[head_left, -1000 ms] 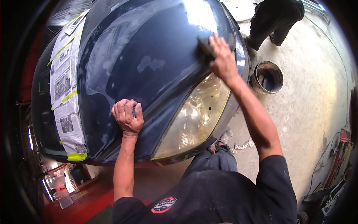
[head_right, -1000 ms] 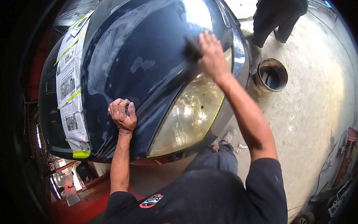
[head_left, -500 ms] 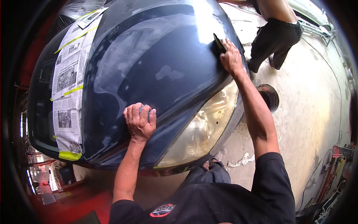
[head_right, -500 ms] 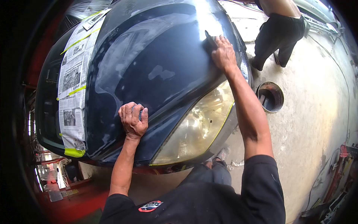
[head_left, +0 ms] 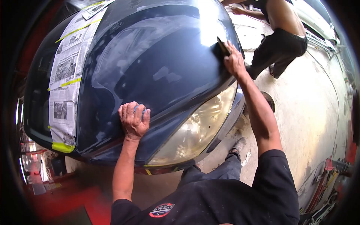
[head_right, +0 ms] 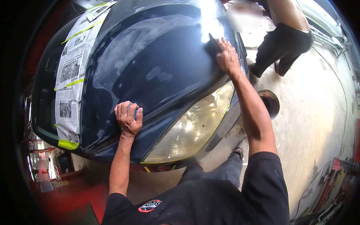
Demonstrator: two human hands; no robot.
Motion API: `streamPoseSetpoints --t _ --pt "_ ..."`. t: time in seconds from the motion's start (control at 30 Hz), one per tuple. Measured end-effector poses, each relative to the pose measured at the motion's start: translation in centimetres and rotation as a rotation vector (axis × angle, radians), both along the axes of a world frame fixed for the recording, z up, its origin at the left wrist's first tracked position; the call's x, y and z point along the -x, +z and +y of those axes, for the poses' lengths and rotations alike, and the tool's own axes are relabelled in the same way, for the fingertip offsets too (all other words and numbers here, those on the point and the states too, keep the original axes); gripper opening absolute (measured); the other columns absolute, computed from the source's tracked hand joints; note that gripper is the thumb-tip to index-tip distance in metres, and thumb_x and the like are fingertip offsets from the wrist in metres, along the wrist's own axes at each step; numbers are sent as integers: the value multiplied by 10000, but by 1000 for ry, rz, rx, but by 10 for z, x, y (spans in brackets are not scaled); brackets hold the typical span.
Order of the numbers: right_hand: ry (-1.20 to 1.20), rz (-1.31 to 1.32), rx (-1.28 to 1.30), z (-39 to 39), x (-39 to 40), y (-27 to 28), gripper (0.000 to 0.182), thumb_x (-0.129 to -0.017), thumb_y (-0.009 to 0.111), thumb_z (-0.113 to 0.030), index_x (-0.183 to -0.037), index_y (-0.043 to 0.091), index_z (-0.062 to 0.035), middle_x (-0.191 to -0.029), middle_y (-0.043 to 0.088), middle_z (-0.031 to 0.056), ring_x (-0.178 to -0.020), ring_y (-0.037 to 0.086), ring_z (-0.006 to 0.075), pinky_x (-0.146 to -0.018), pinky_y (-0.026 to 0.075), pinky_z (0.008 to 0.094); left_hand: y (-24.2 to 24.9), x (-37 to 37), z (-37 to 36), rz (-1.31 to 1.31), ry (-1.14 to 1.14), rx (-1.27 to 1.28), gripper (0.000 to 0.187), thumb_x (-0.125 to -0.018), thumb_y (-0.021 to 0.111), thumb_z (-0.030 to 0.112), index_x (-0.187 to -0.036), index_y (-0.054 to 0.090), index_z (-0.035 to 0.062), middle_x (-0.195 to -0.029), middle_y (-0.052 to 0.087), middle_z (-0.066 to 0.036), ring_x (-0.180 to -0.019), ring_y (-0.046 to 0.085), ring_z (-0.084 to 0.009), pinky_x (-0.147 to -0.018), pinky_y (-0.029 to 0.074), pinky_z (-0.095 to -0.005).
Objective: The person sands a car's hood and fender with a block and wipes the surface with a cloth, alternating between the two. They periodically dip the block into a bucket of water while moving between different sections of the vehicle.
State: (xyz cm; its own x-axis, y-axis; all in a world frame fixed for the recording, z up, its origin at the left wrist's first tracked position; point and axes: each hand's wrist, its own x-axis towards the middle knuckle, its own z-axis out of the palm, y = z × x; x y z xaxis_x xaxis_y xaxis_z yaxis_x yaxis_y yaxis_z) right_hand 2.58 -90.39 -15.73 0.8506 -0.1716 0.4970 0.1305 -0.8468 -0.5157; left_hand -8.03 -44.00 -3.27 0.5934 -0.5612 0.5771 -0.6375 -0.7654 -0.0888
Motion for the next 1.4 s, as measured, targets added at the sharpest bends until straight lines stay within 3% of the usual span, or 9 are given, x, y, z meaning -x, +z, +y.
streamPoseSetpoints --t 0.2,0.27,0.33,0.73,1.0,1.17,1.23,1.33,1.4 --pt "89 94 -246 -41 -32 17 629 -858 545 -89 -1483 561 -19 -1558 497 247 -1453 480 376 -1243 357 418 -18 12 -69 -85 428 87 220 -942 716 307 -1048 701 116 -1089 635 -81 -1094 610 -323 -957 446 -471" --pt "218 162 -573 -62 -14 13 516 -933 530 -128 -1431 603 -12 -1145 743 231 -1041 729 332 -948 545 391 -26 11 -115 -108 489 97 314 -931 727 333 -1170 718 128 -1200 652 -88 -1152 611 -322 -1018 419 -485" --pt "270 158 -874 -87 20 -12 287 -1015 539 -211 -1105 667 30 -763 535 38 -682 476 113 -613 412 341 -33 3 -165 -137 477 45 289 -957 711 303 -1171 720 109 -1249 662 -121 -1162 623 -340 -1041 419 -494" --pt "123 637 -1317 -154 191 -118 253 -1022 684 -245 -952 635 -6 -787 499 -65 -703 408 73 -617 344 276 -80 -83 -402 -19 317 -66 383 -970 671 315 -1253 695 58 -1397 615 -273 -1325 575 -444 -1127 399 -614" --pt "187 608 -973 -178 205 -144 270 -1046 603 -168 -1055 640 99 -806 571 32 -731 475 142 -661 414 352 -98 -97 -440 -87 137 -330 274 -944 563 128 -1101 746 -4 -1270 684 -283 -1254 632 -432 -1105 447 -589" --pt "194 569 -938 -198 228 -155 289 -1039 520 -24 -1284 636 77 -1035 704 88 -937 614 167 -885 508 317 -133 -102 -466 -184 -176 -226 142 -787 638 141 -671 663 64 -787 636 -96 -822 663 -268 -866 545 -486" --pt "203 628 -863 -215 247 -189 443 -985 520 34 -1422 590 35 -1200 701 90 -1048 637 169 -922 518 315 -158 -99 -468 -83 -232 -142 144 -757 649 143 -631 603 90 -770 615 -87 -783 650 -266 -808 543 -446" --pt "116 569 -626 -220 280 -192 499 -846 453 84 -1319 604 38 -974 661 108 -889 573 201 -833 499 344 -163 -69 -474 174 -280 -191 176 -856 691 165 -702 631 104 -811 624 -78 -825 637 -255 -806 485 -436" --pt "9 658 -684 -224 306 -209 330 -958 515 13 -1267 630 39 -943 676 107 -884 581 202 -839 509 348 -183 -39 -484 347 -249 -80 199 -906 720 244 -783 681 92 -865 632 -88 -883 624 -270 -830 450 -437"
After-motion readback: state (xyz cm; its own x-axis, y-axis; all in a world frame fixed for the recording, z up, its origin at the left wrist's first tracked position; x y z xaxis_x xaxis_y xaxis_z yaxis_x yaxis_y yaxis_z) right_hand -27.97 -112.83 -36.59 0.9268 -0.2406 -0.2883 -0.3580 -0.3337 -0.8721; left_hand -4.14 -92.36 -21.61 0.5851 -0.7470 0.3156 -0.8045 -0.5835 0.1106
